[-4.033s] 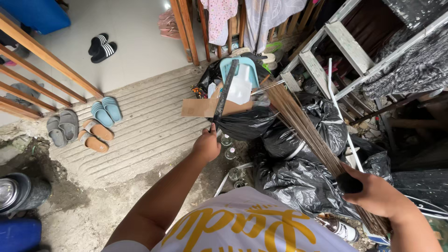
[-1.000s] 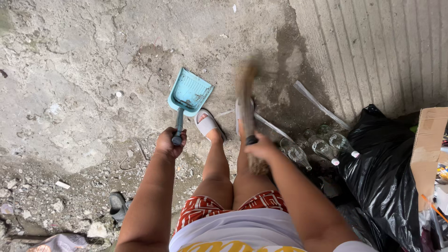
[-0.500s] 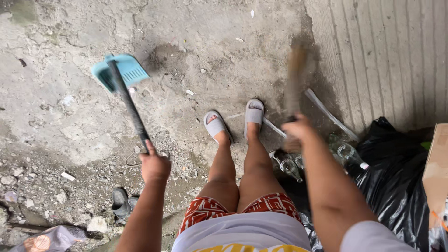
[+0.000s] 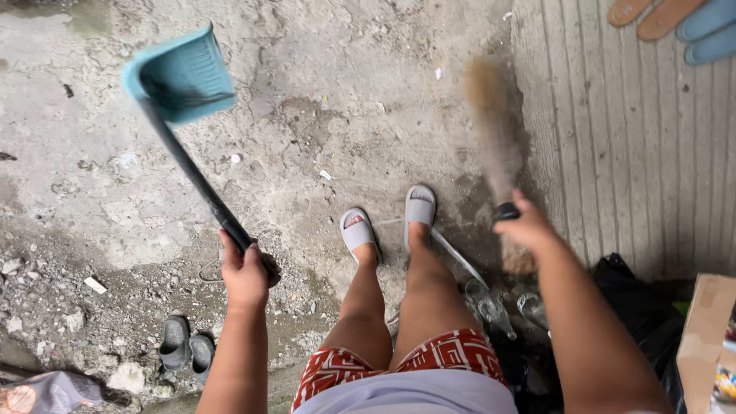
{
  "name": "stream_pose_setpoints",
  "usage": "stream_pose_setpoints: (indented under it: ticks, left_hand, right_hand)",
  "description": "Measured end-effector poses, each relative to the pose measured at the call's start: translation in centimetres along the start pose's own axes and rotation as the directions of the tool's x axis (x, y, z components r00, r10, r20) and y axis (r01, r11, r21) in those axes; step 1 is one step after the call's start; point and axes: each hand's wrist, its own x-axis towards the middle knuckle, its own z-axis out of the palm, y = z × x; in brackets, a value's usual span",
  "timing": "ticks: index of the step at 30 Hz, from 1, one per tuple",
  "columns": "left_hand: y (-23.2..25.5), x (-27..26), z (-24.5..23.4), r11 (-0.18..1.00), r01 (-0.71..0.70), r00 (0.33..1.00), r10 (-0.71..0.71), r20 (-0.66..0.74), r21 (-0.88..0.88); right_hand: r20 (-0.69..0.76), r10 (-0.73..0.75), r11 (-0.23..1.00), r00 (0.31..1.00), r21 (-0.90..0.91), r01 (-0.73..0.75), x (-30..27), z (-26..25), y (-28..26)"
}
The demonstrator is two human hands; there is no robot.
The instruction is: The person places plastic bottles into a trash bag by hand, then sweeps debris and dirt from the ground into a dustpan with a broom and empties it into the trash bag.
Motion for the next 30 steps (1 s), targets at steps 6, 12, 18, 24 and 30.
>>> stream_pose_setpoints:
  ticks: [6,12,18,24,30]
  left_hand:
    - [1.6,-0.1,-0.3,0.441,0.385,0.92,-0.118,0.373,-0.81]
    - [2.5,-3.2,4.7,0.171,0.479,0.874,-0.005,0.485,-0.861]
    - [5.8,-5.3,9.1,0.083,0.447,0.888,0.082,0.453,-0.891]
    - [7.6,-6.6,14.2,0.355,0.299,0.931,0.096,0.353,-0.886]
    - [8.1,-5.9,17.5,0.204,0.334,0.938,0.019,0.345,-0.92]
  right_hand:
    - [0.114,-0.087,0.992,0.99,-0.08,0.097,7.9,11.2,-4.6]
    - [0.54,-0.272,0.929,0.797,-0.068,0.363,0.1,14.8,-7.1]
    - [0.274,-0.274,0.956,0.922,-0.026,0.292,4.8,-3.9,-3.5]
    - [0.133,-0.087,0.989,0.987,-0.106,0.102,21.9,-5.0,-2.2]
    - [0.402,-0.265,0.951,0.877,-0.044,0.307,13.2,3.0,-5.9]
